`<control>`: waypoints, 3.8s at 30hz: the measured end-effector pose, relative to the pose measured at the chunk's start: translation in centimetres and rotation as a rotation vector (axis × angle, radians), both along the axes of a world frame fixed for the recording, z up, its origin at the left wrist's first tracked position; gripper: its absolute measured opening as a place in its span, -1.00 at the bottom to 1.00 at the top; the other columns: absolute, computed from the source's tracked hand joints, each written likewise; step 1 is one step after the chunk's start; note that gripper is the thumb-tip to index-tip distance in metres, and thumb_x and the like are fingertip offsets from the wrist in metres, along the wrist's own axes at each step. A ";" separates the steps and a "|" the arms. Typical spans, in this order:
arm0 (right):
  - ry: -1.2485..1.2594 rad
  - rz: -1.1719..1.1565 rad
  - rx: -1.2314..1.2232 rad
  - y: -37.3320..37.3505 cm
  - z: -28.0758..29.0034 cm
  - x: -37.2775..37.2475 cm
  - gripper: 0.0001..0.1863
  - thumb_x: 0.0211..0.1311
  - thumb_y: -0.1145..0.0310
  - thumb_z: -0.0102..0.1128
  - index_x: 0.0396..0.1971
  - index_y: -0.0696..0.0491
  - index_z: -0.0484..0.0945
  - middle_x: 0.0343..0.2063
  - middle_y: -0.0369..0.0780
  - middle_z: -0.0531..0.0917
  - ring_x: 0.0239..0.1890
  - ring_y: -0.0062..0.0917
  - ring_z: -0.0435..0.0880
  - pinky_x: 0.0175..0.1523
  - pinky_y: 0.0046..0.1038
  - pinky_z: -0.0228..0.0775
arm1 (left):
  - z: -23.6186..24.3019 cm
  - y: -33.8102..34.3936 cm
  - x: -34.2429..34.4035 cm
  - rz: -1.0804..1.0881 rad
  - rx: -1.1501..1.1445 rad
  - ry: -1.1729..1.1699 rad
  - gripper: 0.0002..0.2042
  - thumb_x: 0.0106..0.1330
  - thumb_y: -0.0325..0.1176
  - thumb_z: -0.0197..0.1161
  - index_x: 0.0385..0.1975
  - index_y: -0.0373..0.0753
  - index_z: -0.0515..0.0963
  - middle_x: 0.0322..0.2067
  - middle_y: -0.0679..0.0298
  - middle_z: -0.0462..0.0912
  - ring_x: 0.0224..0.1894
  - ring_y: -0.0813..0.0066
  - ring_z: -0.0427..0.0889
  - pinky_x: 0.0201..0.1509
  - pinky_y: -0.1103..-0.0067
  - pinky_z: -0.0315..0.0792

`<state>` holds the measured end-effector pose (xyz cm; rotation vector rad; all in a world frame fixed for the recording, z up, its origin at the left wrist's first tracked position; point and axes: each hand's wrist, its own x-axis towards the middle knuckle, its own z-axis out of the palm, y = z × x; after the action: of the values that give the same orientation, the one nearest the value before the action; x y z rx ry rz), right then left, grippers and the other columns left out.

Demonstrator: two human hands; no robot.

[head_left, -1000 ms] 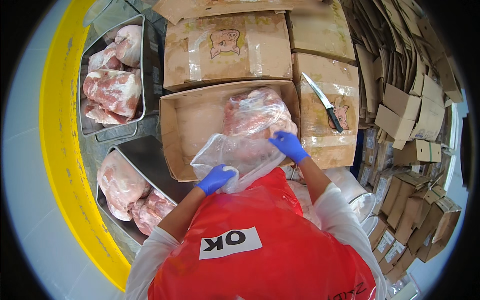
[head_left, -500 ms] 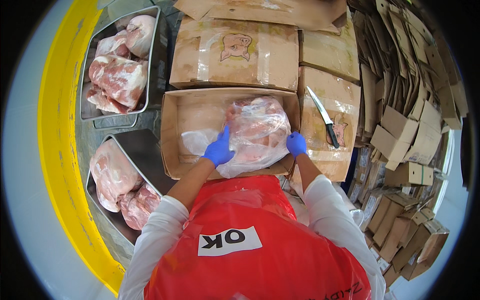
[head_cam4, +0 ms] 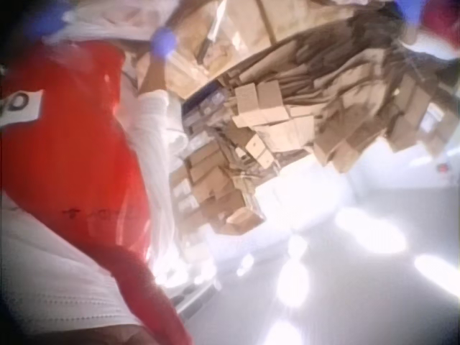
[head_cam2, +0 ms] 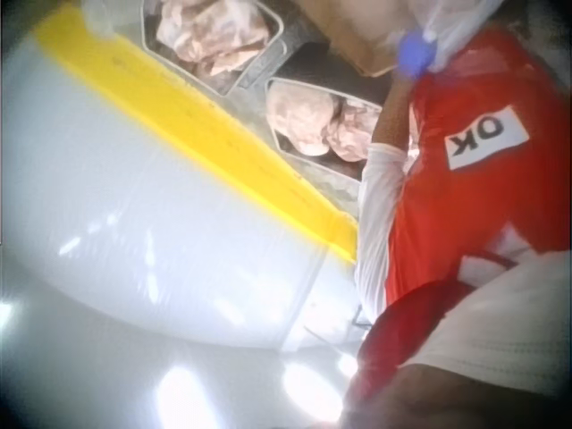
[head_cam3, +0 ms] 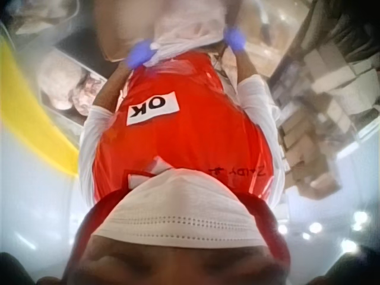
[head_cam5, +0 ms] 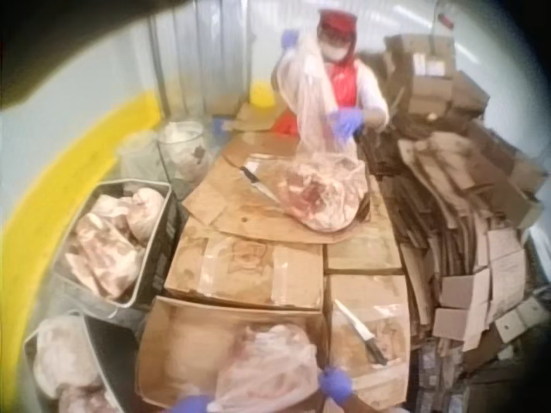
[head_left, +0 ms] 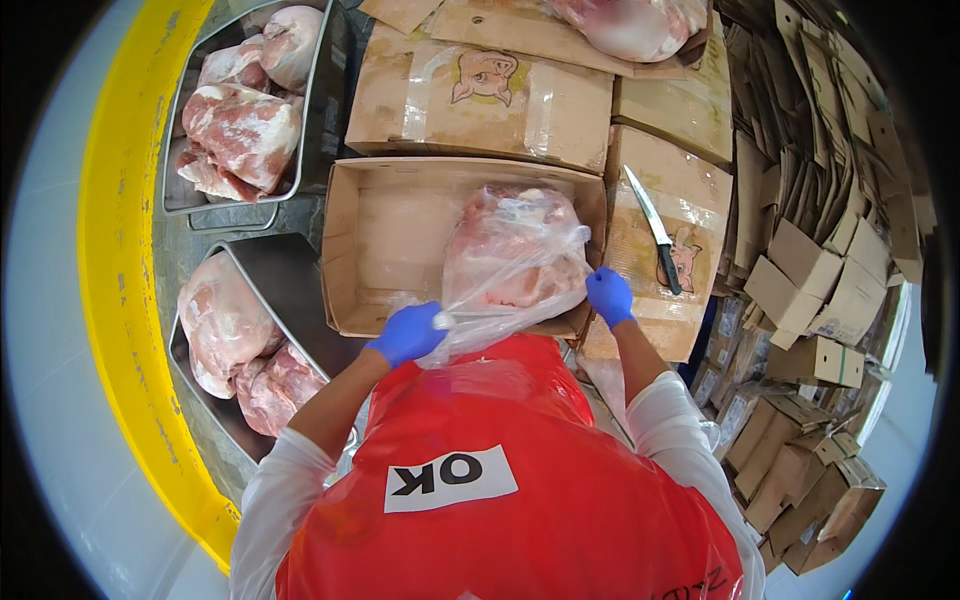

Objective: The person trims fat from large cuts of raw meat using a knife, then places the trimmed pieces into plastic bags and cardboard boxes. The work occurs at a stainless steel table with multiple trays and boxes nearby.

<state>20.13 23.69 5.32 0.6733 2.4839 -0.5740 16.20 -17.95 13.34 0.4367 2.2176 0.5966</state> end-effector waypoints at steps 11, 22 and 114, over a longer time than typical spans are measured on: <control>0.264 -0.300 -0.332 -4.4 -0.4 -4.4 -0.53 0.17 0.02 0.37 -0.17 0.15 0.64 -0.42 -0.06 0.68 -0.35 -0.20 0.68 -0.14 -0.20 0.52 | 1.9 -2.7 -2.5 0.180 0.026 0.038 -0.63 0.27 -0.09 0.31 -0.11 -0.24 0.56 -0.22 -0.08 0.70 -0.14 -0.08 0.68 -0.05 0.21 0.52; 0.461 -0.097 -0.793 -9.0 11.2 -25.4 -0.63 0.25 0.05 0.36 -0.22 0.08 0.68 -0.43 -0.24 0.67 -0.36 -0.49 0.63 -0.21 -0.38 0.52 | -0.1 -4.4 -1.0 0.305 0.085 0.010 -0.64 0.32 -0.18 0.33 0.00 -0.26 0.57 -0.13 0.04 0.69 -0.07 0.11 0.69 0.07 0.35 0.52; 0.592 0.549 -0.166 -7.3 8.2 3.1 -0.15 0.01 0.04 0.44 0.33 0.01 0.35 0.06 0.00 0.61 0.14 -0.07 0.57 0.26 -0.09 0.39 | -12.7 -0.8 -5.8 0.744 0.414 -0.664 -0.27 0.16 0.04 0.51 0.22 -0.35 0.49 0.05 0.15 0.66 0.03 0.32 0.66 0.19 0.41 0.52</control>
<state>23.27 16.34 13.52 -0.2986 2.9262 -0.8305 10.38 -18.78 0.65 -0.3847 1.5510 1.3733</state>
